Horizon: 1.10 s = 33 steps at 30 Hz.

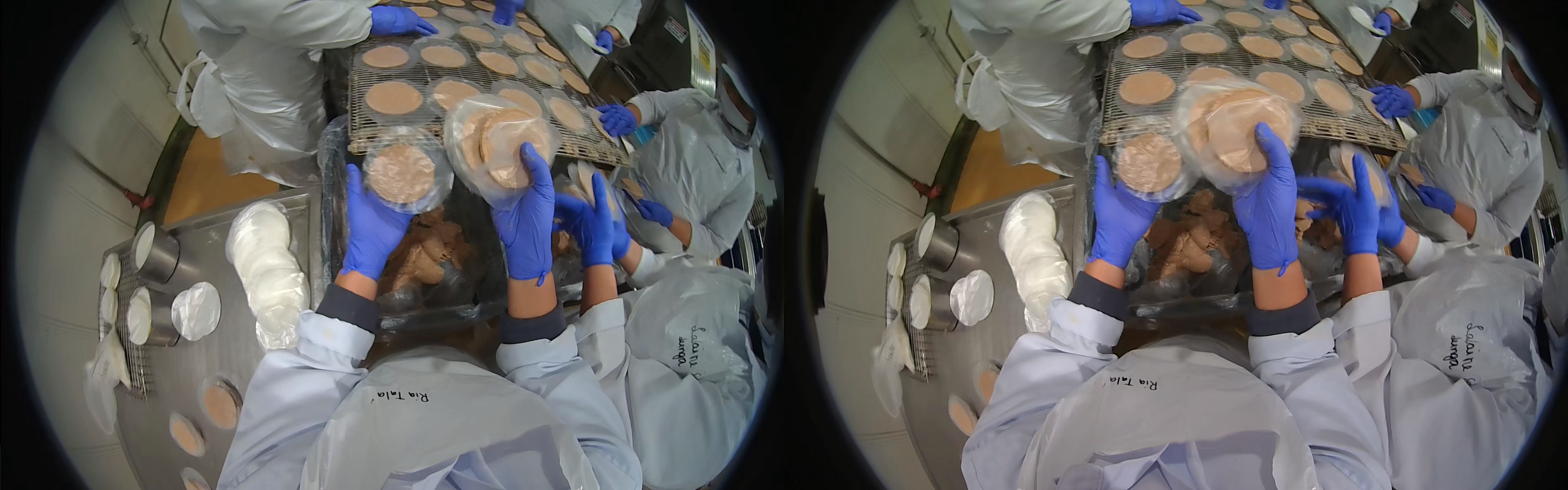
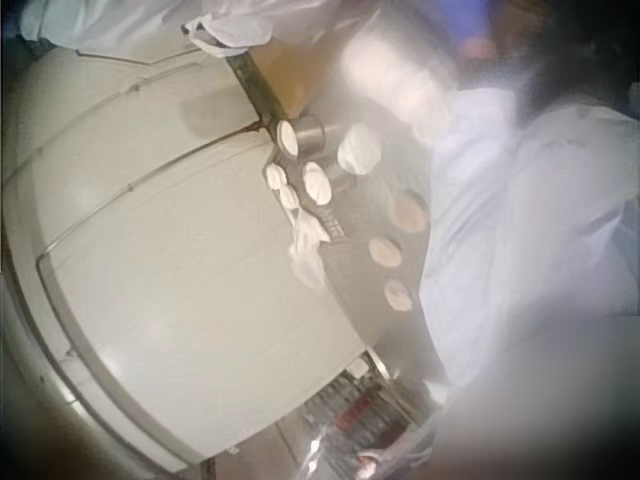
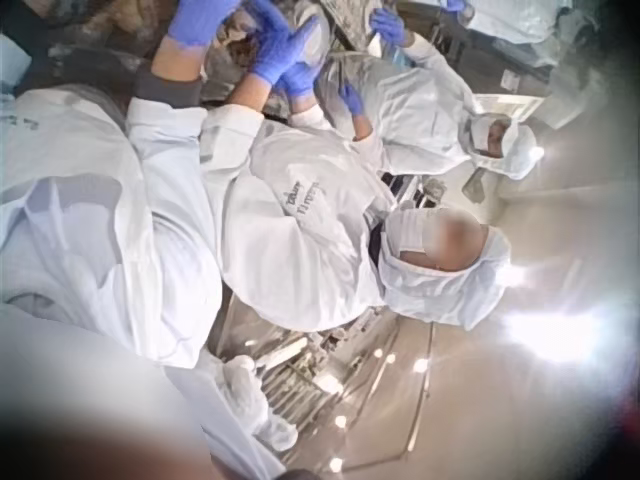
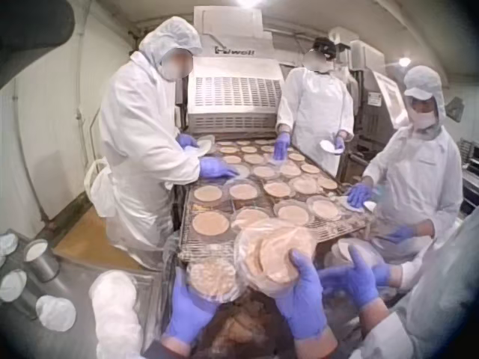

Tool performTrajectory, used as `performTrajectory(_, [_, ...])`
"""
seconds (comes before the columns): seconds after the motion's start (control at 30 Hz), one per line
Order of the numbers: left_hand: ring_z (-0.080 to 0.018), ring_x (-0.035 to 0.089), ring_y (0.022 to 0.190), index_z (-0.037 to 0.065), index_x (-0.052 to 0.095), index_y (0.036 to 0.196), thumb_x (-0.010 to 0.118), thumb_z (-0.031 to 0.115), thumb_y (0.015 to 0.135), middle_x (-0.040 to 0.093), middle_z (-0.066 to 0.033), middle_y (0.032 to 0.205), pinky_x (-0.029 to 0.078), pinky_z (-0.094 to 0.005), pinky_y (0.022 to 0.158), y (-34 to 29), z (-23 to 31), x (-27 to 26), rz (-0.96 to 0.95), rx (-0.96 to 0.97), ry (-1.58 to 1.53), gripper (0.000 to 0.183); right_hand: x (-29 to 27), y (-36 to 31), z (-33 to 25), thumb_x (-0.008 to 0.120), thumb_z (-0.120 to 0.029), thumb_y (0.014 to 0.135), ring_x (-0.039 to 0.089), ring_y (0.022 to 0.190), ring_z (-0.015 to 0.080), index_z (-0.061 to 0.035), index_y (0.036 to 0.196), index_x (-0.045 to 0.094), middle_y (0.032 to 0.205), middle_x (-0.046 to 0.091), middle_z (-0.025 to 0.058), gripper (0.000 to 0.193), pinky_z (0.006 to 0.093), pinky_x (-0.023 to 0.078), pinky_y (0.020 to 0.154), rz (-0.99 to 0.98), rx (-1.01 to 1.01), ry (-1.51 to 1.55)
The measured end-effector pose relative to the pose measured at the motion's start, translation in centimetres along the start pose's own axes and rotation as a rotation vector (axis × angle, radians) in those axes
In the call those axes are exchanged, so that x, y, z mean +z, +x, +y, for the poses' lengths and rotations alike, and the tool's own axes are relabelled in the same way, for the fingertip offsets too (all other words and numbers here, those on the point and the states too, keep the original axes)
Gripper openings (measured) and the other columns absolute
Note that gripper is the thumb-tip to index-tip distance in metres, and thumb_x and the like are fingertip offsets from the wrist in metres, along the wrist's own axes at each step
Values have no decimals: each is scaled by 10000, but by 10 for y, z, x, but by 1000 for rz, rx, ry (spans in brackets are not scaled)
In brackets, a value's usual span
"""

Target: The person repeatedly picks up round meat patties from a wire rack and places them into clear plastic bags on a stainless steel table. The person works alongside other staff in a commercial kitchen, handling the patties one at a time and arranging them in bags.

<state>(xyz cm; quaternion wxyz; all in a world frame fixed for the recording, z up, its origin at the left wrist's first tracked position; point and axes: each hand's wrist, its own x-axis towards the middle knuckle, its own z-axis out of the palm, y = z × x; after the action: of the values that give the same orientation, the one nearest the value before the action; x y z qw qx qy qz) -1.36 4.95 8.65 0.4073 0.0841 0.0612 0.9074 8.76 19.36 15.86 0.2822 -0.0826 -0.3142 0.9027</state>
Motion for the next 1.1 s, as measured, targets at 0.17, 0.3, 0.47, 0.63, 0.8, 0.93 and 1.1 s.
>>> performTrajectory(0.17, [-312, 326, 1222, 19, 267, 1311, 386, 477, 863, 311, -179, 1334, 268, -454, 1017, -35, 10, 26, 81, 85, 143, 652, 14, -2, 80, 601, -160, 786, 542, 920, 140, 40, 1147, 480, 1044, 562, 90, 430, 278, 424, 830, -110, -3, -547])
performTrajectory(0.3, [-270, 464, 1104, -15, 345, 1250, 516, 219, 852, 449, -168, 1212, 378, -395, 956, -92, 39, -1, 313, 203, 314, 492, 23, -6, 121, 576, -169, 805, 506, 990, 167, 32, 1161, 467, 1077, 542, 79, 423, 279, 382, 887, -199, 206, -276])
performTrajectory(0.47, [-242, 550, 962, -31, 432, 1149, 536, 109, 827, 528, -161, 1082, 489, -349, 816, -228, 102, -50, 592, 477, 172, 365, 17, 8, 105, 569, -301, 780, 386, 1141, 344, -94, 1156, 409, 1257, 359, 159, 457, 575, 320, 913, 64, 366, 28])
performTrajectory(0.63, [-247, 549, 966, -49, 445, 1108, 448, 115, 851, 533, -175, 1085, 467, -349, 832, -375, 144, -59, 1250, 1036, 1125, 304, 12, 34, 85, 576, -257, 765, 190, 1264, 400, -69, 1316, 216, 1383, 167, 187, 684, 637, 187, 975, 121, 230, 270])
performTrajectory(0.8, [-251, 468, 1107, -42, 373, 1217, 373, -2, 825, 433, -192, 1234, 394, -330, 921, -298, 154, -78, 983, 1353, 534, 394, -39, 73, 64, 559, -269, 769, 244, 1247, 357, -37, 1307, 257, 1346, 261, 186, 660, 538, 191, 1016, 68, 321, 412])
performTrajectory(0.93, [-192, 487, 1052, -27, 394, 1224, 478, 31, 838, 472, -123, 1186, 417, -275, 840, -125, 89, -71, 647, 929, 1121, 399, -27, 52, 65, 385, -261, 891, 317, 1217, 268, 5, 1267, 324, 1322, 341, 150, 464, 411, 248, 1021, 205, 156, 244])
performTrajectory(1.1, [-217, 503, 1037, -44, 466, 1164, 489, 300, 876, 528, -124, 1131, 368, -303, 921, -7, 10, 0, 128, 197, 287, 449, 9, 5, 77, 387, -302, 881, 431, 1094, 300, 16, 1198, 364, 1189, 422, 203, 450, 408, 357, 955, 264, 138, 246])
